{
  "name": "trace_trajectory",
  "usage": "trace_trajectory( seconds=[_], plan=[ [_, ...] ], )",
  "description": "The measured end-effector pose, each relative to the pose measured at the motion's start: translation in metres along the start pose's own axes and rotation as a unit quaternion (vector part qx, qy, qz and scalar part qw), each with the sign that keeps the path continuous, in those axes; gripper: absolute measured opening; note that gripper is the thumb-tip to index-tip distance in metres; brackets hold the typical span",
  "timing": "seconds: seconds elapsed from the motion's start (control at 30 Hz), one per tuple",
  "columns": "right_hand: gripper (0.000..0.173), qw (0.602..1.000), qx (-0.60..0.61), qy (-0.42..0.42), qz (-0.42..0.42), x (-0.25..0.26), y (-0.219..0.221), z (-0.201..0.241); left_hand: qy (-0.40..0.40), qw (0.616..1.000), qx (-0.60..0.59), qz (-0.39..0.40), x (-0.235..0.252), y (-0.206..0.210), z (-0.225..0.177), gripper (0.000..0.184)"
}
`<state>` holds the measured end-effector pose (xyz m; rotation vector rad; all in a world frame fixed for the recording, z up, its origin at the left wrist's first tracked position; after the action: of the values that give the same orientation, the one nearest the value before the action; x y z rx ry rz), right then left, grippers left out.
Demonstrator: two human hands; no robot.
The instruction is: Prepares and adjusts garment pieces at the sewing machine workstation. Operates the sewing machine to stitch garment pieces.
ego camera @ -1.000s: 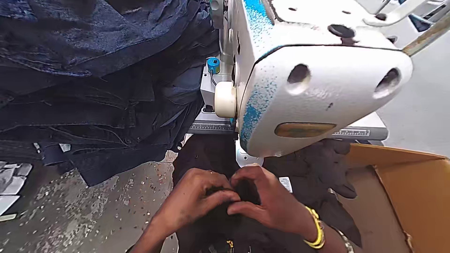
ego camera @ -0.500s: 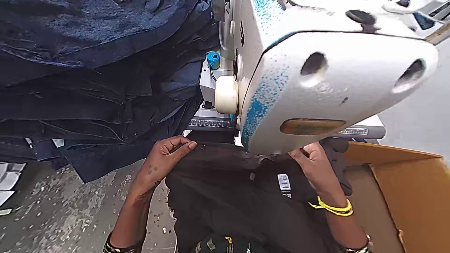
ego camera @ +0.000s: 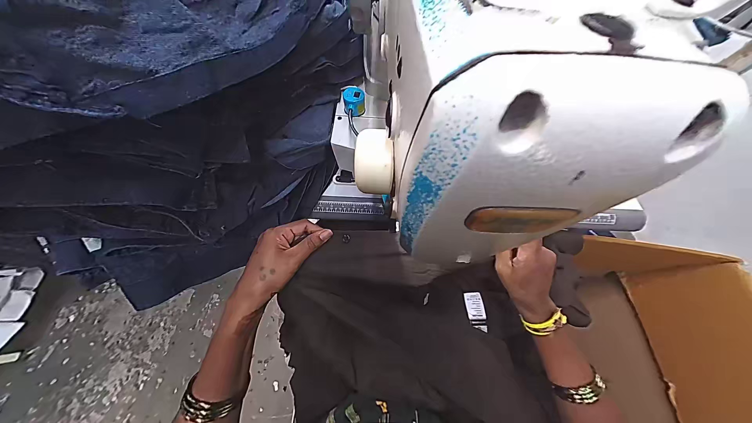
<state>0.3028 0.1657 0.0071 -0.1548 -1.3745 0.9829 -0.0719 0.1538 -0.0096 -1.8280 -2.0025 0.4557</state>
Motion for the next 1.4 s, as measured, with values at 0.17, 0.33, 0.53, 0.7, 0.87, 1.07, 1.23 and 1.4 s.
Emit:
trace_trajectory(
  seconds=[0.17,0.33,0.53,0.7,0.87,1.07,1.23,1.4],
  plan=[
    [0.019,1.0,0.009,-0.006,0.018,-0.008,0.003,0.001,0.016,1.0,0.011,0.016,-0.001,0.01,0.012,0.017],
    [0.028,0.984,-0.009,0.122,0.132,0.003,0.01,-0.037,0.104,0.986,0.125,0.027,-0.01,0.037,0.005,0.034],
    [0.023,0.987,-0.068,0.068,0.125,0.036,0.028,-0.051,0.086,0.988,-0.073,0.108,-0.008,0.084,-0.033,0.053],
    [0.017,0.98,-0.086,0.074,0.166,0.047,0.046,-0.053,0.016,0.993,-0.093,0.074,-0.002,0.102,-0.042,0.055],
    [0.017,0.996,0.015,0.081,0.034,0.036,0.009,-0.05,-0.006,0.984,-0.176,0.043,-0.003,0.112,-0.031,0.06],
    [0.021,0.978,0.1,0.177,0.053,0.025,-0.022,-0.048,-0.023,0.988,-0.154,0.022,0.001,0.106,-0.037,0.052],
    [0.02,0.987,0.129,0.084,0.04,0.038,-0.019,-0.011,0.137,0.989,0.055,0.026,-0.019,0.092,-0.055,0.044],
    [0.026,0.966,0.105,-0.238,0.012,0.032,-0.01,0.077,0.268,0.944,0.192,-0.027,-0.088,-0.045,-0.054,0.037]
  ],
)
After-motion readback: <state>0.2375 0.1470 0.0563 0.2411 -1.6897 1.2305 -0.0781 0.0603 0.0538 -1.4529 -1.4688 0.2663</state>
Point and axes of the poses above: each hand's wrist, its own x-axis towards the middle knuckle, its own y-axis out of the palm, z = x × y, the point moved 7 cm from there along x, towards the middle knuckle
